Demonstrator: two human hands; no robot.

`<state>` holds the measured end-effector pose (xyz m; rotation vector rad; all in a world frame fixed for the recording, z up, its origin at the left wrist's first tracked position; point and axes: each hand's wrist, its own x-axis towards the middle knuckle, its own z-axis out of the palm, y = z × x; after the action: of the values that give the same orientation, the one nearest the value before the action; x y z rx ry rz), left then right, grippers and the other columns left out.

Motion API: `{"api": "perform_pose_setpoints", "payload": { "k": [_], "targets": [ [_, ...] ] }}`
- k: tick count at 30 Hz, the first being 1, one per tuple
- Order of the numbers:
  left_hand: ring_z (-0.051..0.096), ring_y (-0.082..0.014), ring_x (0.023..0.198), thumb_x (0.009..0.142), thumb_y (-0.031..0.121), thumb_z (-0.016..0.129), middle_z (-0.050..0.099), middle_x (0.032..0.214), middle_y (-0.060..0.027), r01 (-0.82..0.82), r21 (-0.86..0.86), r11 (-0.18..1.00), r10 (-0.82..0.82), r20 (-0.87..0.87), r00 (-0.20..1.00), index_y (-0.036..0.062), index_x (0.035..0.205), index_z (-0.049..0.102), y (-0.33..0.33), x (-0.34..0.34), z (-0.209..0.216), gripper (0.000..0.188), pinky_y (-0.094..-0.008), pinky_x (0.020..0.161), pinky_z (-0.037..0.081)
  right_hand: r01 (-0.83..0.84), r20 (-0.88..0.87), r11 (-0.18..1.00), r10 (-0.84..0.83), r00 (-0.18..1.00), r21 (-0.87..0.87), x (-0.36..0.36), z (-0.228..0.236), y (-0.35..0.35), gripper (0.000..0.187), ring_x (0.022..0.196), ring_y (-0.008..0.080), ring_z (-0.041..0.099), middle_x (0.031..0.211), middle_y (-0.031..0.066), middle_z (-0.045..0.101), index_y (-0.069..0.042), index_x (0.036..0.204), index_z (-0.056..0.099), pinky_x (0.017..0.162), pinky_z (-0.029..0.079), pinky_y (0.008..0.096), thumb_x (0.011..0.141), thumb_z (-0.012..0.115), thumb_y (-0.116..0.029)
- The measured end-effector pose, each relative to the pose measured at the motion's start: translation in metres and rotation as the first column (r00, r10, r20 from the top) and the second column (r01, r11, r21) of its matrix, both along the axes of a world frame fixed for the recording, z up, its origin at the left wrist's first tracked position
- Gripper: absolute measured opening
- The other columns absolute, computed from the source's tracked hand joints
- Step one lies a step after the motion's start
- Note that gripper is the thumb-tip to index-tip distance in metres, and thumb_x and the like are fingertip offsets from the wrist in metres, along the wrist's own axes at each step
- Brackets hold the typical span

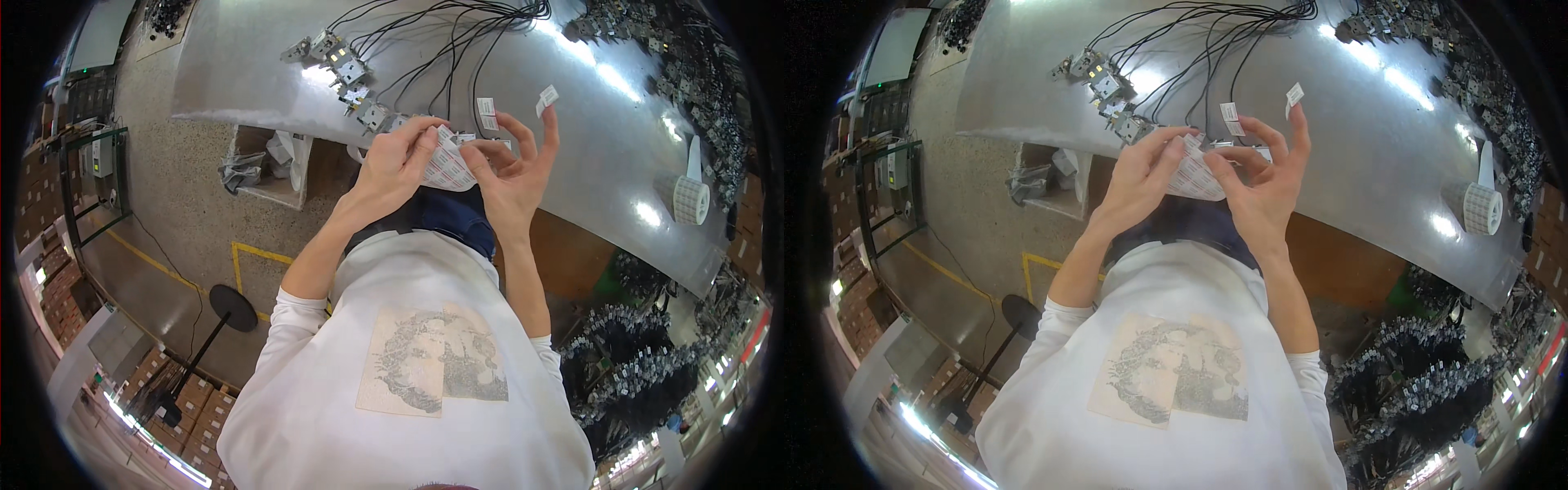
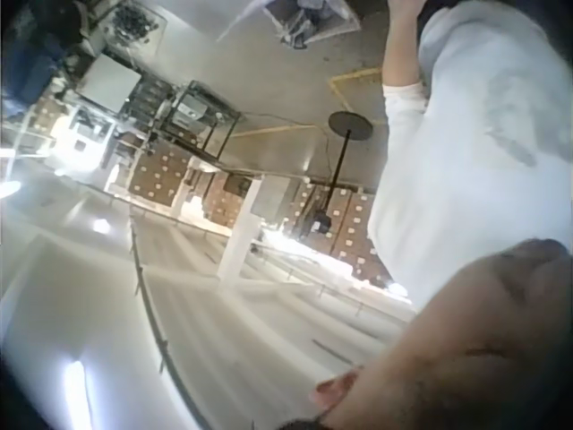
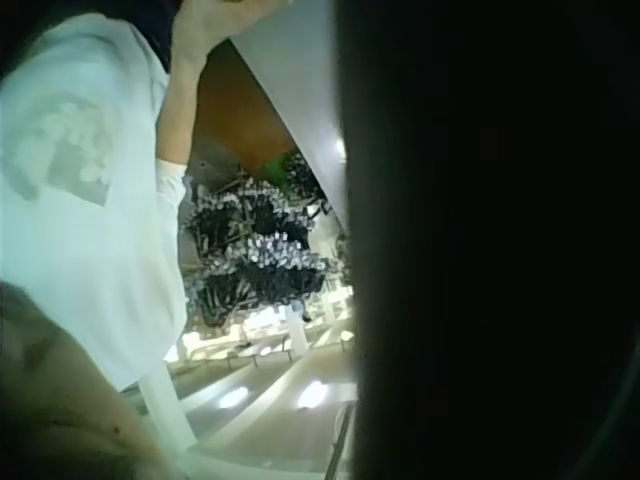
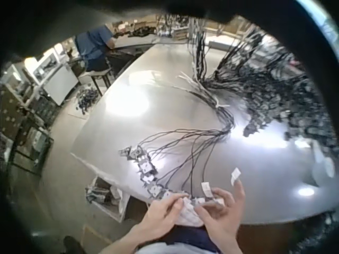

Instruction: Applying identification labels to electrical wire harness connectors at an assembly station.

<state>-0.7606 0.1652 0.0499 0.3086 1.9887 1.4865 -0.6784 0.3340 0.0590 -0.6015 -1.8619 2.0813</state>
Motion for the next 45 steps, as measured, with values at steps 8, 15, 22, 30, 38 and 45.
{"api": "perform_pose_setpoints", "payload": {
  "k": [8, 15, 22, 30, 38, 45],
  "targets": [
    [0.071, -0.0365, 0.077, 0.11, 0.032, 0.06, 0.073, 0.086, -0.021, 0.058, -0.031, 0.998, -0.063, -0.178, 0.982, 0.0014, 0.117, 0.067, 0.011, 0.006, -0.002, 0.032, -0.0427, 0.071, 0.054, 0.01, -0.04, 0.99, -0.015, 0.999, -0.141, -0.011, 0.002, 0.008, 0.12, 0.125, 0.0302, 0.064, 0.16, 0.0193, 0.04, -0.021, 0.17, 0.006, 0.092, 0.065, 0.0414, 0.084, 0.082, 0.011],
    [0.07, -0.0411, 0.074, 0.109, 0.036, 0.062, 0.071, 0.079, -0.0182, 0.162, -0.18, 0.97, -0.197, -0.195, 0.961, 0.0034, 0.101, 0.064, 0.013, 0.002, 0.012, 0.033, -0.0489, 0.066, 0.053, 0.046, -0.011, 0.975, -0.05, 0.999, -0.219, -0.002, 0.003, 0.021, 0.12, 0.124, 0.0271, 0.063, 0.158, 0.0178, 0.045, -0.024, 0.171, 0.01, 0.097, 0.062, 0.0376, 0.083, 0.084, 0.01],
    [0.072, -0.0336, 0.101, 0.099, 0.027, 0.071, 0.075, 0.104, -0.0148, 0.409, 0.023, 0.912, -0.299, -0.645, 0.704, 0.0028, 0.1, 0.068, 0.035, 0.028, -0.02, 0.024, -0.0458, 0.083, 0.056, -0.074, -0.05, 0.994, 0.078, 0.996, 0.078, 0.004, -0.011, 0.078, 0.109, 0.121, 0.0253, 0.064, 0.157, 0.0173, 0.047, -0.02, 0.17, 0.014, 0.094, 0.063, 0.0368, 0.087, 0.075, 0.015],
    [0.06, -0.0359, 0.135, 0.094, 0.018, 0.068, 0.068, 0.14, -0.0228, 0.21, -0.37, 0.905, -0.418, -0.865, 0.278, -0.0037, 0.102, 0.068, 0.054, 0.061, -0.054, 0.023, -0.044, 0.11, 0.05, -0.373, 0.107, 0.872, 0.358, 0.928, 0.318, -0.001, -0.027, 0.108, 0.094, 0.118, 0.0229, 0.067, 0.155, 0.0164, 0.051, -0.017, 0.169, 0.025, 0.094, 0.062, 0.036, 0.092, 0.069, 0.014],
    [0.062, -0.0411, 0.13, 0.095, 0.017, 0.065, 0.067, 0.138, -0.0264, 0.139, -0.423, 0.895, -0.442, -0.882, 0.163, -0.0047, 0.098, 0.067, 0.055, 0.068, -0.058, 0.023, -0.0487, 0.111, 0.049, -0.503, 0.165, 0.807, 0.476, 0.864, 0.309, -0.015, -0.023, 0.109, 0.09, 0.115, 0.0192, 0.069, 0.156, 0.0118, 0.053, -0.016, 0.167, 0.03, 0.092, 0.061, 0.0346, 0.091, 0.068, 0.014],
    [0.063, -0.0411, 0.129, 0.094, 0.019, 0.063, 0.067, 0.139, -0.0266, 0.125, -0.44, 0.889, -0.456, -0.877, 0.153, -0.0034, 0.098, 0.068, 0.058, 0.067, -0.06, 0.023, -0.049, 0.109, 0.049, -0.526, 0.167, 0.762, 0.502, 0.848, 0.378, -0.012, -0.026, 0.105, 0.09, 0.114, 0.0202, 0.07, 0.154, 0.0116, 0.055, -0.016, 0.167, 0.032, 0.09, 0.062, 0.0334, 0.091, 0.067, 0.016]
  ]
}}
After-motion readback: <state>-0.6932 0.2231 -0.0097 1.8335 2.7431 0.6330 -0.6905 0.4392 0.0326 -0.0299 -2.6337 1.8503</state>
